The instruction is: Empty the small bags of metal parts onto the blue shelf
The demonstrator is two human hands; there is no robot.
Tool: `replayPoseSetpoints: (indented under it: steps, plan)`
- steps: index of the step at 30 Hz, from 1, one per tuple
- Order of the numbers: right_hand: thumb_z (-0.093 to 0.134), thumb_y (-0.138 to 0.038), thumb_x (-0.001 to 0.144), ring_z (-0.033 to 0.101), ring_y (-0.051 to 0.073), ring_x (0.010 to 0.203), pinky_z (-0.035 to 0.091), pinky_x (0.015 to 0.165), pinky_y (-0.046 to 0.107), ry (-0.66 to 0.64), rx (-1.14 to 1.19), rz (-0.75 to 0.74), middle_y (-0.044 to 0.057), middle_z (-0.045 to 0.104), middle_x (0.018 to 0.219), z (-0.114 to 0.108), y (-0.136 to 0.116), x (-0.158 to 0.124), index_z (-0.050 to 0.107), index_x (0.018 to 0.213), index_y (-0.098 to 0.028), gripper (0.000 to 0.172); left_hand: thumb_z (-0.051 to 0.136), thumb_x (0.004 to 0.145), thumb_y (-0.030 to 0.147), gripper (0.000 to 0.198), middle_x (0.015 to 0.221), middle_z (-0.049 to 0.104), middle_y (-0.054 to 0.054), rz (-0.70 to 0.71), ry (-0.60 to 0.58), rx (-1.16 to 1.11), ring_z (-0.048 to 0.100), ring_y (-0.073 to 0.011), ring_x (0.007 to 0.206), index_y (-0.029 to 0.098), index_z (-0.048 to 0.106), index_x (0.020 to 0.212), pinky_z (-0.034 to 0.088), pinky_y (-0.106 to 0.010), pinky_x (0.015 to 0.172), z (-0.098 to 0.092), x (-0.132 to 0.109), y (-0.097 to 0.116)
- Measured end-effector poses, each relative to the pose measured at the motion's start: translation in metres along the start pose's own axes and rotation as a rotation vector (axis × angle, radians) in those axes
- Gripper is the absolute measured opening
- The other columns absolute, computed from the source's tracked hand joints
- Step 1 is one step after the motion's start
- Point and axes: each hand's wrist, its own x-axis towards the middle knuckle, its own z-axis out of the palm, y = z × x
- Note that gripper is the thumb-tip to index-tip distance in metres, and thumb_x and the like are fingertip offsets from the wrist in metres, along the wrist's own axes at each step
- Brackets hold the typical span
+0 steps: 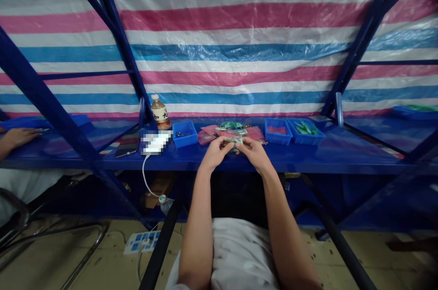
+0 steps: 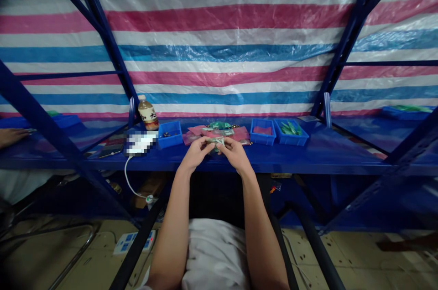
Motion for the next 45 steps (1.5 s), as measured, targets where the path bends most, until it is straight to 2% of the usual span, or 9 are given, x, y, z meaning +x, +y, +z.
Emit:
replayPoseSetpoints:
  steps: [4, 7, 11, 16, 21, 28, 38, 42, 45]
  plan:
    - [0.075, -0.049, 0.075, 0.061, 0.017, 0.072, 0.051, 0.068, 0.031, 0.042, 0.028, 0.013, 0.003, 0.067, 0.081, 0.002, 0.007, 0.001, 0.066, 0.092, -0.019, 0.036, 0.08, 0.073, 0.038, 0.042, 0.094, 0.067, -0.006, -0.051, 0.094, -0.168, 0.061, -0.0138, 0.076, 0.014, 0.061, 0.101, 0.044, -0.022, 0.059, 0.001, -0.001, 0.002]
    - [0.074, -0.05, 0.076, 0.061, 0.017, 0.072, 0.05, 0.066, 0.03, 0.048, 0.005, 0.005, 0.002, 0.066, 0.079, 0.002, 0.007, 0.001, 0.066, 0.091, -0.02, 0.035, 0.077, 0.075, 0.043, 0.042, 0.093, 0.069, -0.006, -0.056, 0.134, -0.145, 0.061, -0.0152, 0.076, 0.014, 0.065, 0.104, 0.045, -0.023, 0.058, 0.002, 0.001, 0.0]
    - [0.068, -0.054, 0.08, 0.059, 0.016, 0.068, 0.049, 0.063, 0.029, 0.06, -0.05, -0.008, 0.002, 0.065, 0.078, 0.003, 0.004, 0.001, 0.066, 0.092, -0.02, 0.036, 0.077, 0.075, 0.043, 0.035, 0.081, 0.07, -0.006, -0.021, 0.19, -0.085, 0.059, -0.0143, 0.068, 0.013, 0.071, 0.091, 0.045, -0.025, 0.058, 0.002, 0.003, -0.004]
    - [0.069, -0.053, 0.079, 0.059, 0.015, 0.066, 0.049, 0.06, 0.028, 0.092, -0.01, -0.013, 0.002, 0.066, 0.08, 0.003, 0.005, 0.002, 0.066, 0.092, -0.02, 0.036, 0.079, 0.072, 0.037, 0.032, 0.081, 0.072, -0.006, -0.015, 0.165, -0.076, 0.059, -0.0137, 0.065, 0.012, 0.074, 0.091, 0.046, -0.026, 0.061, -0.001, 0.003, -0.006]
    - [0.075, -0.052, 0.073, 0.06, 0.016, 0.066, 0.052, 0.065, 0.031, 0.166, 0.045, 0.009, 0.004, 0.07, 0.084, 0.002, 0.008, 0.004, 0.068, 0.09, -0.019, 0.038, 0.08, 0.071, 0.04, 0.033, 0.076, 0.071, -0.006, -0.049, 0.177, 0.003, 0.06, -0.0159, 0.066, 0.012, 0.074, 0.087, 0.045, -0.026, 0.058, 0.0, 0.001, -0.003]
    - [0.071, -0.057, 0.075, 0.058, 0.016, 0.064, 0.051, 0.061, 0.031, 0.216, 0.002, -0.006, 0.003, 0.068, 0.079, 0.002, 0.006, 0.005, 0.069, 0.087, -0.019, 0.04, 0.067, 0.084, 0.045, 0.033, 0.082, 0.066, -0.005, 0.029, 0.07, 0.14, 0.056, -0.0136, 0.065, 0.013, 0.068, 0.094, 0.043, -0.024, 0.057, 0.002, 0.0, -0.003]
    - [0.076, -0.05, 0.072, 0.062, 0.018, 0.068, 0.051, 0.064, 0.031, 0.147, 0.056, 0.031, 0.002, 0.065, 0.074, 0.001, 0.012, 0.005, 0.062, 0.086, -0.019, 0.036, 0.07, 0.081, 0.043, 0.031, 0.075, 0.062, -0.001, -0.01, 0.229, -0.007, 0.05, -0.009, 0.054, 0.015, 0.065, 0.093, 0.041, -0.022, 0.051, 0.005, 0.004, -0.003]
    - [0.073, -0.047, 0.076, 0.06, 0.017, 0.071, 0.05, 0.063, 0.029, 0.02, -0.046, 0.015, 0.002, 0.064, 0.077, 0.001, 0.01, 0.003, 0.061, 0.084, -0.019, 0.032, 0.074, 0.077, 0.044, 0.034, 0.075, 0.064, -0.002, -0.015, 0.274, -0.054, 0.052, -0.0098, 0.055, 0.015, 0.065, 0.092, 0.044, -0.024, 0.053, 0.004, 0.005, -0.003]
    - [0.07, -0.048, 0.078, 0.06, 0.017, 0.07, 0.049, 0.061, 0.028, -0.002, -0.115, 0.039, 0.001, 0.063, 0.075, 0.002, 0.005, 0.002, 0.061, 0.084, -0.018, 0.031, 0.075, 0.077, 0.044, 0.034, 0.075, 0.065, -0.002, -0.018, 0.292, -0.086, 0.054, -0.0098, 0.054, 0.014, 0.066, 0.091, 0.046, -0.024, 0.054, 0.004, 0.006, -0.004]
